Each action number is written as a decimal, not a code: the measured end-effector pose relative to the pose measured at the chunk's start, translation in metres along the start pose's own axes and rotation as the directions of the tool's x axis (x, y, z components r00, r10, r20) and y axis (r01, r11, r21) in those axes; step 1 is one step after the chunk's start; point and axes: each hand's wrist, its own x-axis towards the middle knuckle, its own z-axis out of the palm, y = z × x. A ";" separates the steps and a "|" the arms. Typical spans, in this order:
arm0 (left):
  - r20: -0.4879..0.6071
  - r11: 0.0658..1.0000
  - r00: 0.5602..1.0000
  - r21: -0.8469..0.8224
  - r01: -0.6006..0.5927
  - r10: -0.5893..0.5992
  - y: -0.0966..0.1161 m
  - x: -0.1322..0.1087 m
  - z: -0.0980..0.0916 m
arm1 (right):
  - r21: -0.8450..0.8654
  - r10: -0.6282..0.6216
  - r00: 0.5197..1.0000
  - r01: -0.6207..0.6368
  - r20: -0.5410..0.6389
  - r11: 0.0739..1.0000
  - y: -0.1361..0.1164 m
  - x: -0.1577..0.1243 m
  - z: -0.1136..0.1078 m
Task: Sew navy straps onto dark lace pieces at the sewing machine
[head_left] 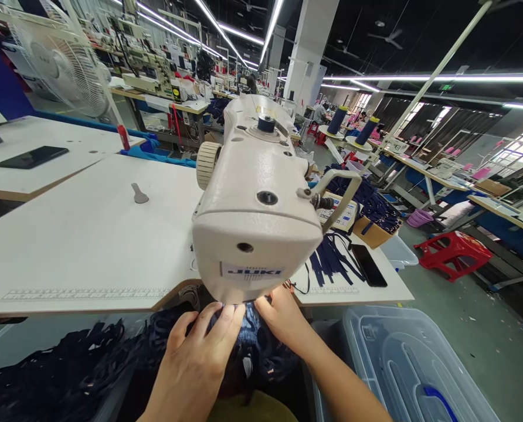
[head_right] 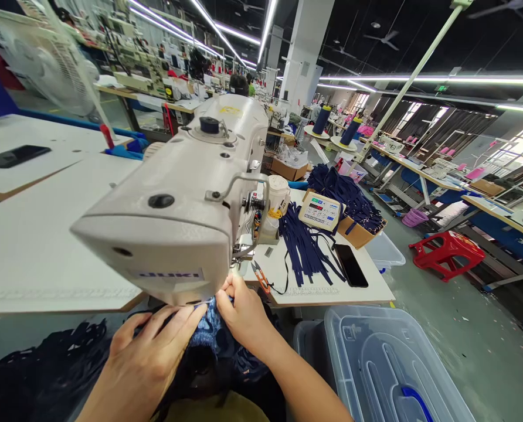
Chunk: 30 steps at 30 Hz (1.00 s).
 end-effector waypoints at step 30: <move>-0.085 0.986 0.983 -0.032 -0.164 0.161 -0.003 -0.012 0.005 | 0.019 0.066 0.994 -0.065 -0.086 0.998 0.001 -0.005 0.005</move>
